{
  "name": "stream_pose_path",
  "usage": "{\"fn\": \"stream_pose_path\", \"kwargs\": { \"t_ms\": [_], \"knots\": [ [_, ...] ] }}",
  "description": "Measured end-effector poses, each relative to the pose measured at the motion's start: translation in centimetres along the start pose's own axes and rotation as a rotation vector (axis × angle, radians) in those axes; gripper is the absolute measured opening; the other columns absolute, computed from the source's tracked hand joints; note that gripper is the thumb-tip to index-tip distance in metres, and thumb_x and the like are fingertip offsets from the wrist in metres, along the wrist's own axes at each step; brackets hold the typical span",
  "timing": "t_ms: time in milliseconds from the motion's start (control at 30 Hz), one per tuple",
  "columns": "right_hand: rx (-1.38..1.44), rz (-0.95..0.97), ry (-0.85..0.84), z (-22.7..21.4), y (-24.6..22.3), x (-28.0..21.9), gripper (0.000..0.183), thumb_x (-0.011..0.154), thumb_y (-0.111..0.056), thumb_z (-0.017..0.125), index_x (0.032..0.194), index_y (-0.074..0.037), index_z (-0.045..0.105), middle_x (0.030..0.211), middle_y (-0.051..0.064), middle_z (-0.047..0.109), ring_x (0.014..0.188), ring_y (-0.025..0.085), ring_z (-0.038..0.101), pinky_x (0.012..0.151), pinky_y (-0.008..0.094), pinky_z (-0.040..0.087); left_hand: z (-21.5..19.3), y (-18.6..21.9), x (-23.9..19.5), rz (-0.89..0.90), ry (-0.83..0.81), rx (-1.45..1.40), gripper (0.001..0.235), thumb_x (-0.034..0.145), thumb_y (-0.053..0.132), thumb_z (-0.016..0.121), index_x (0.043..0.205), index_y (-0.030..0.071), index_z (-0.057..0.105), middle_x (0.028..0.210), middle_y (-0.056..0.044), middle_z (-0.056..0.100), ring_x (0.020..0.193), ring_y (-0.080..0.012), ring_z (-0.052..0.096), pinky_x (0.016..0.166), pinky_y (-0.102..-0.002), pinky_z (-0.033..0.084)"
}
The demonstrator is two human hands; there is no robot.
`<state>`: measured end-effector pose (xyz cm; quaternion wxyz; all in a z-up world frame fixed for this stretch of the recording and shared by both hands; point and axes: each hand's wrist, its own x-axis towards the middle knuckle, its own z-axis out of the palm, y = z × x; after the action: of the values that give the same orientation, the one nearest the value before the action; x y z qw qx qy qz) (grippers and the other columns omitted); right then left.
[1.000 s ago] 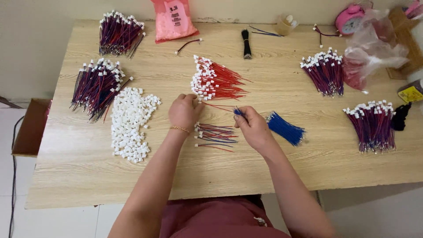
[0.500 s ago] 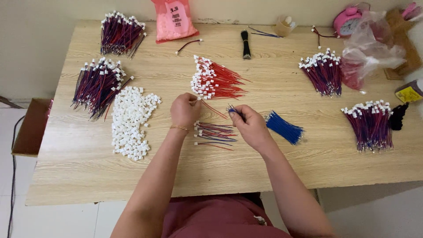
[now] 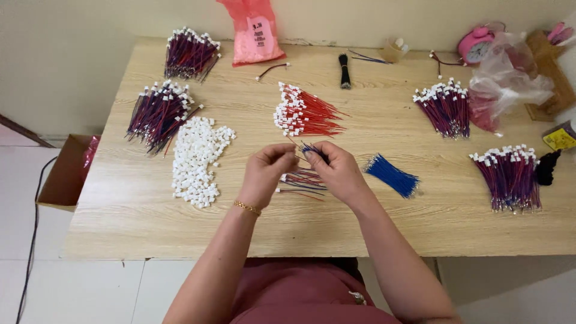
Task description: Assembling wire harnesses by inserting individual wire terminals into plastic connector housings.
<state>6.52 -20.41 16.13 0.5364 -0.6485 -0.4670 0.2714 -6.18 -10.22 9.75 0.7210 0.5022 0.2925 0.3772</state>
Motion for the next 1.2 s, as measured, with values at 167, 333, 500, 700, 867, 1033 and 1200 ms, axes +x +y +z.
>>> {"fn": "stream_pose_path", "kwargs": {
  "t_ms": [167,333,500,700,867,1033,1200],
  "knots": [
    [-0.103,-0.007,-0.010,0.6,-0.6,-0.7,0.011,0.093,-0.017,0.065,0.097,-0.008,0.070,0.073,0.006,0.067,0.071,0.010,0.059,0.068,0.026,0.050,0.5,0.7,-1.6,-0.058,-0.039,-0.136,0.023,0.085,0.005,0.073,0.105,-0.004,0.069,0.091,-0.017,0.071,0.081,-0.0207,0.070,0.075,-0.034,0.062],
    [-0.055,0.018,-0.018,1.1,-1.7,-1.3,0.012,0.092,-0.015,0.066,0.098,-0.005,0.070,0.077,0.006,0.067,0.074,0.012,0.056,0.071,0.029,0.051,-0.6,-1.1,-1.4,-0.039,-0.040,-0.182,0.019,0.088,0.005,0.070,0.104,-0.006,0.067,0.093,-0.017,0.069,0.081,-0.0233,0.071,0.076,-0.037,0.063],
    [-0.013,0.022,-0.019,1.4,-0.8,-1.1,0.009,0.089,-0.014,0.068,0.093,-0.006,0.069,0.072,0.001,0.063,0.071,0.008,0.054,0.066,0.024,0.049,-0.7,-1.2,-1.6,-0.023,-0.035,-0.193,0.018,0.090,0.006,0.068,0.103,-0.005,0.067,0.092,-0.016,0.069,0.081,-0.0234,0.071,0.075,-0.036,0.063],
    [0.074,0.001,0.015,1.4,-1.2,-1.0,0.007,0.092,-0.014,0.066,0.093,-0.007,0.067,0.070,-0.001,0.059,0.068,0.007,0.052,0.061,0.020,0.045,-0.5,-0.9,-1.6,0.012,-0.038,-0.192,0.017,0.091,0.006,0.067,0.105,-0.003,0.067,0.093,-0.014,0.068,0.084,-0.0216,0.070,0.076,-0.035,0.062],
    [0.060,0.031,0.003,1.3,0.4,-0.8,0.011,0.089,-0.016,0.069,0.093,-0.006,0.067,0.071,0.000,0.061,0.068,0.008,0.052,0.061,0.022,0.047,-0.9,-1.8,-1.1,0.047,-0.031,-0.130,0.016,0.091,0.005,0.066,0.105,-0.001,0.068,0.093,-0.012,0.069,0.084,-0.0174,0.069,0.075,-0.031,0.061],
    [-0.024,0.065,0.071,1.5,0.2,-0.6,0.007,0.083,-0.014,0.072,0.087,-0.008,0.070,0.067,-0.001,0.062,0.064,0.007,0.054,0.059,0.019,0.047,-0.7,0.6,-1.7,0.061,-0.018,-0.116,0.024,0.089,0.005,0.068,0.112,0.006,0.067,0.099,-0.007,0.070,0.087,-0.0103,0.065,0.075,-0.023,0.059],
    [-0.221,-0.010,0.108,1.1,-1.9,-1.3,0.009,0.081,-0.016,0.074,0.087,-0.009,0.072,0.068,0.008,0.067,0.065,0.014,0.061,0.059,0.026,0.051,-0.9,-0.1,-1.5,0.039,-0.012,-0.225,0.024,0.090,-0.002,0.062,0.113,0.003,0.066,0.105,-0.011,0.070,0.089,-0.0118,0.067,0.075,-0.022,0.059]
  ]
}}
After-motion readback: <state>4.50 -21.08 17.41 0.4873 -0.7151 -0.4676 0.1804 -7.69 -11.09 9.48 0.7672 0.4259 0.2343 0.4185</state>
